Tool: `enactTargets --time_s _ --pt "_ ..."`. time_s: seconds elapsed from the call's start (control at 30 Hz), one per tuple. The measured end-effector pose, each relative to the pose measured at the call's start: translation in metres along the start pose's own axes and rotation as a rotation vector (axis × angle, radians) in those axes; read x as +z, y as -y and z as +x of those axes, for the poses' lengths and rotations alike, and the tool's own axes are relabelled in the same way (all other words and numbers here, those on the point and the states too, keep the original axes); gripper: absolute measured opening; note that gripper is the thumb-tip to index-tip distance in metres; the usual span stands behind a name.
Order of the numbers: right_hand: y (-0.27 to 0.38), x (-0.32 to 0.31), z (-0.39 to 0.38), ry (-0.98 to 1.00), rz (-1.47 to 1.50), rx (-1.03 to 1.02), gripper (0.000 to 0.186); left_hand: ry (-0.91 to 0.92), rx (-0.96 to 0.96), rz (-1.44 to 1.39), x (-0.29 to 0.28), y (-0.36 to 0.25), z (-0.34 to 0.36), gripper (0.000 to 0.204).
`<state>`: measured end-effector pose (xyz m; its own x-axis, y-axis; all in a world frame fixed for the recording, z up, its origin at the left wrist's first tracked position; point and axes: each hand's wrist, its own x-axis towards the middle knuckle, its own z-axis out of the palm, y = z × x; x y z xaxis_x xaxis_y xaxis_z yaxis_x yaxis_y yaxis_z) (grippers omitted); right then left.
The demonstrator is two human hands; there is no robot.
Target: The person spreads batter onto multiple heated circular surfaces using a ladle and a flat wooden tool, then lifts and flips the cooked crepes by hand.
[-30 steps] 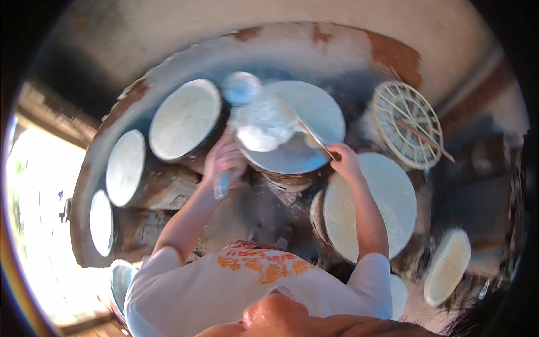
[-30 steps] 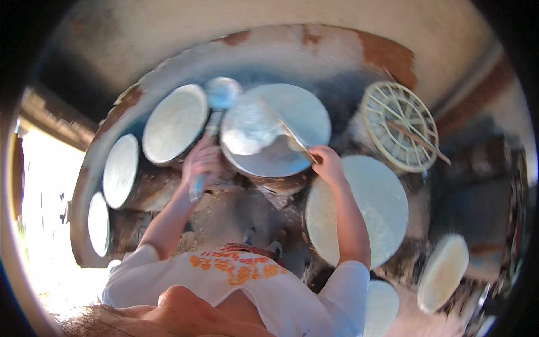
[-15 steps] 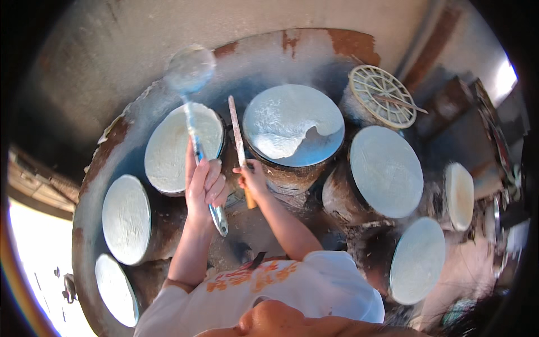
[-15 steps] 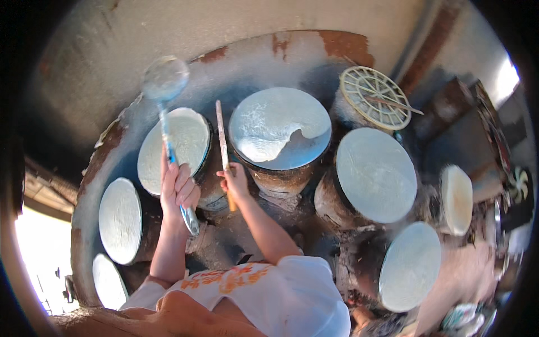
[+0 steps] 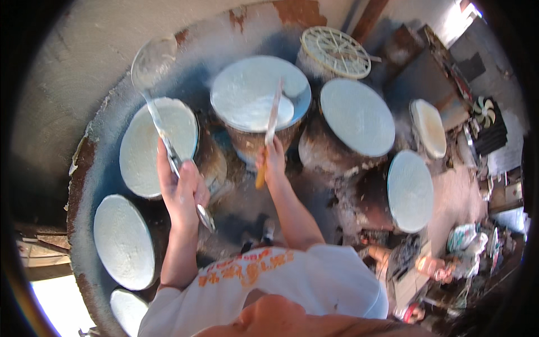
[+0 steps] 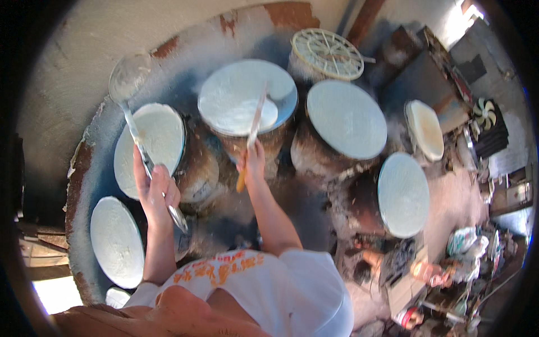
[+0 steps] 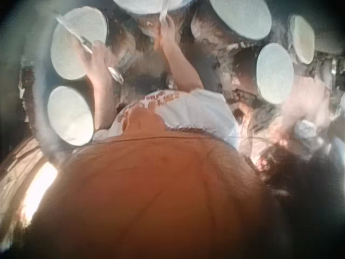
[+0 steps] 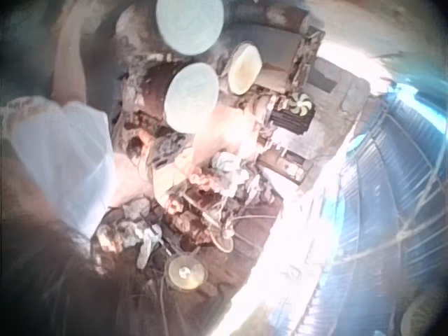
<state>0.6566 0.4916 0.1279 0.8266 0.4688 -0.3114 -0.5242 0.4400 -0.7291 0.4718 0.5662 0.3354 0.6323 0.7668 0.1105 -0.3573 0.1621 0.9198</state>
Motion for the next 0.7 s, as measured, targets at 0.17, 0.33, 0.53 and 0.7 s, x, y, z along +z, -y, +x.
enactTargets --time_s 0.17,0.33,0.53,0.7 --pt "-0.016 -0.023 -0.049 0.179 -0.354 0.249 0.038 -0.006 0.023 0.128 -0.008 -0.006 0.0 0.059" --pt "0.052 -0.094 -0.015 0.038 -0.302 0.247 0.037 -0.008 -0.025 0.137 0.006 0.015 0.009 0.058" --pt "0.115 -0.085 0.075 0.011 -0.259 0.202 0.032 0.065 -0.044 0.144 0.046 0.041 0.031 0.058" --pt "0.066 -0.121 0.034 0.392 -0.95 -0.298 0.03 0.091 -0.056 0.239 0.071 0.052 0.069 0.057"
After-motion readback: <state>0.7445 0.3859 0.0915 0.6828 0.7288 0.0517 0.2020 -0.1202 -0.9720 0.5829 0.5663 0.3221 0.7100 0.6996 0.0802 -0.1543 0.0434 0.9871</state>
